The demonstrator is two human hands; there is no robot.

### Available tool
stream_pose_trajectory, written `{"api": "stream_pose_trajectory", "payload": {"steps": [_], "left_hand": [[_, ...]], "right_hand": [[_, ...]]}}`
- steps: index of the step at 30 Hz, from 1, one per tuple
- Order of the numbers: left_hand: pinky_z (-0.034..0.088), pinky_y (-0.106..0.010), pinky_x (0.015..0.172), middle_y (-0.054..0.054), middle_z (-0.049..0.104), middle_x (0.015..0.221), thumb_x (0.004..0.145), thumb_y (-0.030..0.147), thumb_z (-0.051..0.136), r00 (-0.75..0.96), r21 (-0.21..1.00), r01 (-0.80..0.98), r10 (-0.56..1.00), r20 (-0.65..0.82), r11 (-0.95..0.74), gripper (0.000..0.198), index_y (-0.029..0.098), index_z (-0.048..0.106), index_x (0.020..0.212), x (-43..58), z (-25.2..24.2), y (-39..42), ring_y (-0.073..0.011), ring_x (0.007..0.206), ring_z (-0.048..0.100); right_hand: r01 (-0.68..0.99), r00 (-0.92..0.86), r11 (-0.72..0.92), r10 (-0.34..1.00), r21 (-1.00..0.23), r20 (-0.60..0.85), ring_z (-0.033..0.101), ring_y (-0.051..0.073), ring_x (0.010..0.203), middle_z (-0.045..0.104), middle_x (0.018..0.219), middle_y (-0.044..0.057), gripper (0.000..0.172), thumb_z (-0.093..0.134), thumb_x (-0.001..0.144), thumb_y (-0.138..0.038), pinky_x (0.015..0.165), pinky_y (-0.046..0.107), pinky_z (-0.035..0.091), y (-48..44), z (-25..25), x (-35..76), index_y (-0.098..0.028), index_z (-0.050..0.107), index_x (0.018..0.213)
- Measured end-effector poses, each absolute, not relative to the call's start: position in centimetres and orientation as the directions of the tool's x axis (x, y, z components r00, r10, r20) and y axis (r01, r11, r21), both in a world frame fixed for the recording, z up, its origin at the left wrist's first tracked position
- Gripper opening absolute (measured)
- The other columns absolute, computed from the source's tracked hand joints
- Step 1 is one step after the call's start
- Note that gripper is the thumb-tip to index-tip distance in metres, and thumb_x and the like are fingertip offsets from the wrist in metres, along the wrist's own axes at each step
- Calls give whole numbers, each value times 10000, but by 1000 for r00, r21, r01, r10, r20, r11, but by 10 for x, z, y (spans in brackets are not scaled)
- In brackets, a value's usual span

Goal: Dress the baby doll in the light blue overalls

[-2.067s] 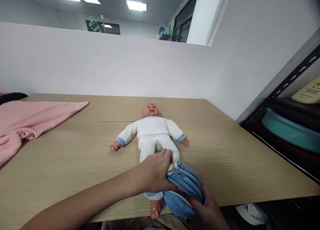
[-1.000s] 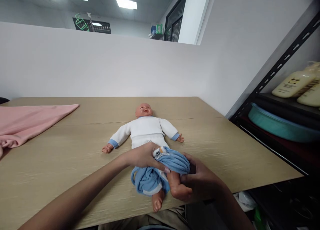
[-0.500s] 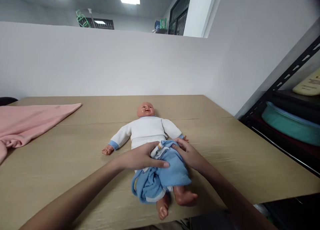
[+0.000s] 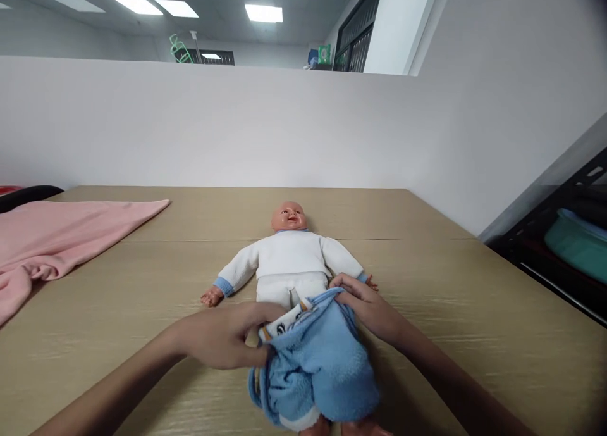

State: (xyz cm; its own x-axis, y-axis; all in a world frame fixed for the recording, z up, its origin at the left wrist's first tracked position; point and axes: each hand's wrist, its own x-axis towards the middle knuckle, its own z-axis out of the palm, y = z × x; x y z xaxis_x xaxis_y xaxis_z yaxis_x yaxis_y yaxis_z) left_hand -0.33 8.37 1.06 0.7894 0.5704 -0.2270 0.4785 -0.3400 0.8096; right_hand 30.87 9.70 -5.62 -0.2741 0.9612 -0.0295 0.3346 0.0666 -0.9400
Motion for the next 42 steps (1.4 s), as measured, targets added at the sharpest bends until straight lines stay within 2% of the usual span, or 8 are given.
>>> {"api": "stream_pose_trajectory", "payload": {"steps": [7,11,17,22,29,33,38,42], "left_hand": [[539,-302,830,-18,739,1146,981,450,591,639,852,502,727,-251,-147,380,252,672,1295,-2,-11,87,-219,937,674],[490,-323,762,-35,713,1014,911,624,707,586,664,688,764,-271,-293,477,233,663,1180,-8,3,79,-256,898,665],[478,-406,1030,-91,678,1247,975,432,645,636,554,689,757,-152,-467,287,256,675,1199,-17,8,74,-315,1194,632],[452,-559,1073,-176,579,1292,1012,322,417,455,398,801,887,82,-447,279,200,588,1196,-8,-18,74,-383,1223,582],[503,-409,1001,-99,668,1101,1063,407,383,379,706,596,909,173,-383,236,220,493,1157,-2,-42,104,-291,1053,648],[498,-372,1041,-54,694,1123,1040,599,504,338,864,455,939,57,-216,468,218,562,1306,-6,-54,120,-277,1114,645],[458,-473,1098,-91,661,1211,1021,589,574,354,679,615,910,217,-401,443,215,636,1251,-16,-55,111,-325,1180,586],[441,-470,1093,-111,633,1244,1084,490,473,385,589,641,871,307,-491,325,212,600,1196,-14,-53,113,-308,1193,565]], "right_hand": [[202,-245,14,969,-979,-36,465,200,711,515,727,-17,202,666,822,-451,662,315,405,108,-59,306,-256,613,819],[232,-231,90,972,-969,35,586,207,837,614,866,-11,316,711,903,-549,792,318,467,96,-66,297,-254,620,973],[504,-169,273,962,-819,216,663,260,945,712,961,36,349,698,967,-596,922,383,496,89,-59,288,-250,659,989],[413,-145,351,936,-840,320,680,271,1083,732,1132,99,311,523,1075,-564,1010,413,490,95,-65,282,-259,589,1074],[429,-24,271,957,-862,289,535,206,675,543,737,-41,364,502,1025,-636,665,328,460,127,-85,267,-274,476,1053],[381,-78,275,961,-883,266,594,205,710,601,790,-28,424,530,1000,-679,629,306,472,141,-87,263,-266,491,1082],[440,-196,384,923,-812,330,655,272,1086,708,1094,62,359,705,959,-590,1006,395,496,129,-70,268,-247,668,1059],[523,-251,498,865,-692,434,633,259,993,672,1003,41,241,627,1025,-498,974,401,482,130,-55,264,-259,647,1028]]}}
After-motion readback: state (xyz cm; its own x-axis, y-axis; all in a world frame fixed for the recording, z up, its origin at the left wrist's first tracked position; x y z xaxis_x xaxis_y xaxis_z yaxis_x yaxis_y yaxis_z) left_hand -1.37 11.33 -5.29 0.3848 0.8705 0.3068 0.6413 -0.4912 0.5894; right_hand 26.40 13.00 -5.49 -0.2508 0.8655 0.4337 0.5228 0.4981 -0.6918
